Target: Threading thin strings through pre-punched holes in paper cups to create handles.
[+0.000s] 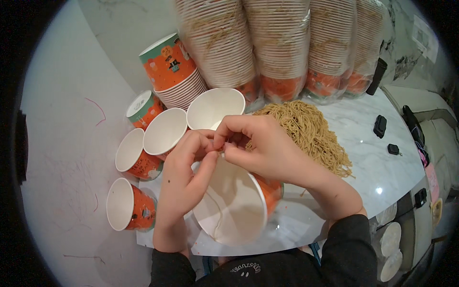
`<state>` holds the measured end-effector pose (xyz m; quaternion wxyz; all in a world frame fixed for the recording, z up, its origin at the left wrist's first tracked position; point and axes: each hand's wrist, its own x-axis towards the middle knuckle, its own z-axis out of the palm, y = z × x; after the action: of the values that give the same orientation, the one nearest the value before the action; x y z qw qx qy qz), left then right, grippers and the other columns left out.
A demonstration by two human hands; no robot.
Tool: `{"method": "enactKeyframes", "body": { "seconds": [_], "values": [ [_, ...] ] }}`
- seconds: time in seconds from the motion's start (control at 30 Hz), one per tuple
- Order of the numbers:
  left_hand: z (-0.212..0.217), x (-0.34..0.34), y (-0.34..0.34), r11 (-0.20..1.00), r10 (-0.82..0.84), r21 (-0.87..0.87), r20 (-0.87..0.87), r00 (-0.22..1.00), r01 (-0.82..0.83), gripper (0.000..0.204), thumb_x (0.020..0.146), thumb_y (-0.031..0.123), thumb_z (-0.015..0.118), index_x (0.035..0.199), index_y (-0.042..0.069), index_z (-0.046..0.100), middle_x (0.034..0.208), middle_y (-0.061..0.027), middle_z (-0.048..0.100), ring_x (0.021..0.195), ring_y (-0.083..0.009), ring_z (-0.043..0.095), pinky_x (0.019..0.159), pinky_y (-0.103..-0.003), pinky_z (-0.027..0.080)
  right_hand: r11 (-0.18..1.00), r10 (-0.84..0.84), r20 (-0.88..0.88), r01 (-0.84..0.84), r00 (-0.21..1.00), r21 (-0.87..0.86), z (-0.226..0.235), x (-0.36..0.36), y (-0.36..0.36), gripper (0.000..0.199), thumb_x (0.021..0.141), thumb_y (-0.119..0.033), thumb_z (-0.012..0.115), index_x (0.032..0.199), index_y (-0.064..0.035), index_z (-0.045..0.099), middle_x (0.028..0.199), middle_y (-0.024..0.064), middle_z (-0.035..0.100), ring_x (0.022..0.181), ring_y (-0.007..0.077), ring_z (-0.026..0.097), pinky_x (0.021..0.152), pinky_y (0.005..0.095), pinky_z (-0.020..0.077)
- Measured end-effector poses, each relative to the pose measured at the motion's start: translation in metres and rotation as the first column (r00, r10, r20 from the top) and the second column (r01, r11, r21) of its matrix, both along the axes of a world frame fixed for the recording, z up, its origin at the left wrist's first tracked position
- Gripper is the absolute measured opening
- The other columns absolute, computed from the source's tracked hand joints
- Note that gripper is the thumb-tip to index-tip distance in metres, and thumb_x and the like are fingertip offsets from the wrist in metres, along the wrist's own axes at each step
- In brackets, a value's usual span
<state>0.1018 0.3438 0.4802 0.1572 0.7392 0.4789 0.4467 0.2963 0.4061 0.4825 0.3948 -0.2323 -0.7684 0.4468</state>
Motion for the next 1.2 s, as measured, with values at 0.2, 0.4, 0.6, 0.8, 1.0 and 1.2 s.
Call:
{"method": "enactKeyframes", "body": {
  "seconds": [0.2,0.4,0.6,0.8,1.0,1.2],
  "values": [
    [-0.001,-0.011,0.005,0.973,0.002,-0.229,0.001,1.0,-0.001,0.011,0.092,0.009,0.064,0.096,0.0,0.059,0.086,-0.0141,0.07,0.075,-0.0269,0.07,0.066,-0.036,0.056,0.988,0.107,0.041,-0.102,0.993,-0.117,-0.005,-0.001,0.002,0.016,0.088,-0.001,0.068,0.104,0.0028,0.067,0.099,0.0045,0.069,0.095,0.0114,0.067,0.087,0.0277,0.0544],
    [-0.003,-0.014,0.017,0.945,-0.016,-0.325,0.069,0.997,0.038,0.013,0.094,0.011,0.065,0.097,-0.001,0.061,0.086,-0.0116,0.071,0.077,-0.0214,0.07,0.065,-0.033,0.055,0.999,-0.012,0.115,0.006,0.993,0.048,-0.006,-0.007,0.0,0.023,0.085,0.001,0.074,0.106,0.0029,0.067,0.1,0.0071,0.071,0.096,0.0153,0.07,0.09,0.0303,0.0567],
    [-0.017,-0.023,0.03,0.962,-0.045,-0.255,0.22,0.975,0.102,0.012,0.093,0.008,0.069,0.1,-0.001,0.064,0.091,-0.0049,0.07,0.087,-0.0118,0.067,0.068,-0.027,0.056,0.996,-0.094,0.114,0.094,0.989,0.002,-0.01,-0.009,0.009,0.018,0.087,0.001,0.074,0.104,0.004,0.07,0.096,0.0073,0.074,0.092,0.0141,0.071,0.087,0.0295,0.0575],
    [-0.006,-0.025,0.031,0.937,-0.035,-0.289,0.484,0.875,0.197,0.021,0.096,-0.001,0.065,0.116,-0.002,0.059,0.107,-0.0086,0.067,0.088,-0.0101,0.067,0.08,-0.022,0.055,0.992,-0.124,0.064,0.126,0.99,-0.024,-0.015,-0.01,0.016,0.013,0.092,-0.001,0.071,0.103,0.0049,0.072,0.094,0.0071,0.075,0.091,0.0127,0.071,0.086,0.0287,0.0576],
    [-0.014,-0.027,0.035,0.949,-0.01,-0.264,0.517,0.856,0.171,0.023,0.098,0.0,0.061,0.121,-0.001,0.057,0.105,-0.0077,0.066,0.079,-0.0073,0.065,0.072,-0.023,0.054,0.992,-0.129,-0.02,0.129,0.992,0.012,-0.013,-0.016,0.014,0.012,0.094,0.0,0.068,0.104,0.0062,0.071,0.098,0.0066,0.074,0.096,0.0129,0.071,0.089,0.0281,0.0564],
    [-0.006,-0.022,0.019,0.973,0.102,-0.203,-0.048,0.994,-0.11,0.015,0.093,-0.001,0.064,0.108,-0.002,0.064,0.095,-0.0033,0.066,0.066,-0.0026,0.057,0.058,-0.025,0.046,0.993,-0.001,-0.106,-0.012,0.994,-0.12,-0.017,-0.018,0.017,0.012,0.097,-0.003,0.068,0.106,0.0047,0.069,0.101,0.006,0.073,0.097,0.0128,0.071,0.09,0.027,0.0559]
  ]
}}
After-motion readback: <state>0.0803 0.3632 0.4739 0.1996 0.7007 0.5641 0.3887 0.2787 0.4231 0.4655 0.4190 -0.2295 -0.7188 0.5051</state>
